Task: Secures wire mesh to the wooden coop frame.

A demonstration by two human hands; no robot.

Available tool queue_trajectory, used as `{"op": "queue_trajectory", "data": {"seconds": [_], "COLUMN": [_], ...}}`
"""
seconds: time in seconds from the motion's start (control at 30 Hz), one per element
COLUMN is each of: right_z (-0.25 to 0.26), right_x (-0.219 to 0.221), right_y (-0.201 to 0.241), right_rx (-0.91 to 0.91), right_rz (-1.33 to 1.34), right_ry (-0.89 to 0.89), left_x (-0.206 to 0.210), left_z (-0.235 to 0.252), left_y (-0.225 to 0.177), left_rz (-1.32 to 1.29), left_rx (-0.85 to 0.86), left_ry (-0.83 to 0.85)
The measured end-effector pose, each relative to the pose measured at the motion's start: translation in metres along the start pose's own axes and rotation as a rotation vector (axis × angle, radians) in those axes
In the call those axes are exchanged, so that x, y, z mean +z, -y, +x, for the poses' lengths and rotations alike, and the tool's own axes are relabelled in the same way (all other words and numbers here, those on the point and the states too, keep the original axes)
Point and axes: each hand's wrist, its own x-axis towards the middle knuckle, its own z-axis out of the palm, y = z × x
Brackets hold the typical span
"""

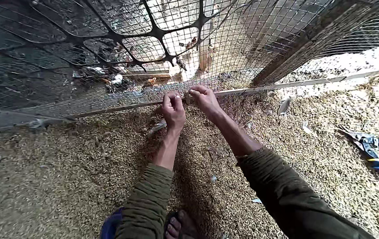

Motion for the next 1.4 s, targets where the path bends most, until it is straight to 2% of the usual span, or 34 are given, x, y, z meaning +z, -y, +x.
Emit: {"op": "queue_trajectory", "data": {"seconds": [0.2,0.4,0.83,1.03,1.2,1.4], "right_z": [-0.022,-0.055,-0.046,-0.035,-0.041,-0.037], "right_x": [0.013,0.022,0.021,0.022,0.020,0.026], "right_y": [-0.002,-0.005,0.000,-0.006,-0.002,0.004], "right_rx": [-0.079,-0.008,0.064,0.024,0.112,0.201], "right_rz": [-0.113,-0.105,0.079,0.118,0.122,0.170], "right_ry": [-0.081,-0.084,0.029,-0.001,0.024,-0.024], "left_x": [-0.005,-0.005,-0.008,-0.009,-0.010,-0.005], "left_z": [-0.020,-0.026,-0.022,-0.021,-0.020,-0.020], "left_y": [-0.006,-0.003,-0.008,-0.007,-0.009,-0.005], "left_rz": [0.067,0.128,0.181,0.181,0.193,0.225], "left_rx": [0.075,0.168,0.105,0.088,0.064,0.163], "left_ry": [0.035,0.034,0.074,0.076,0.085,0.072]}}
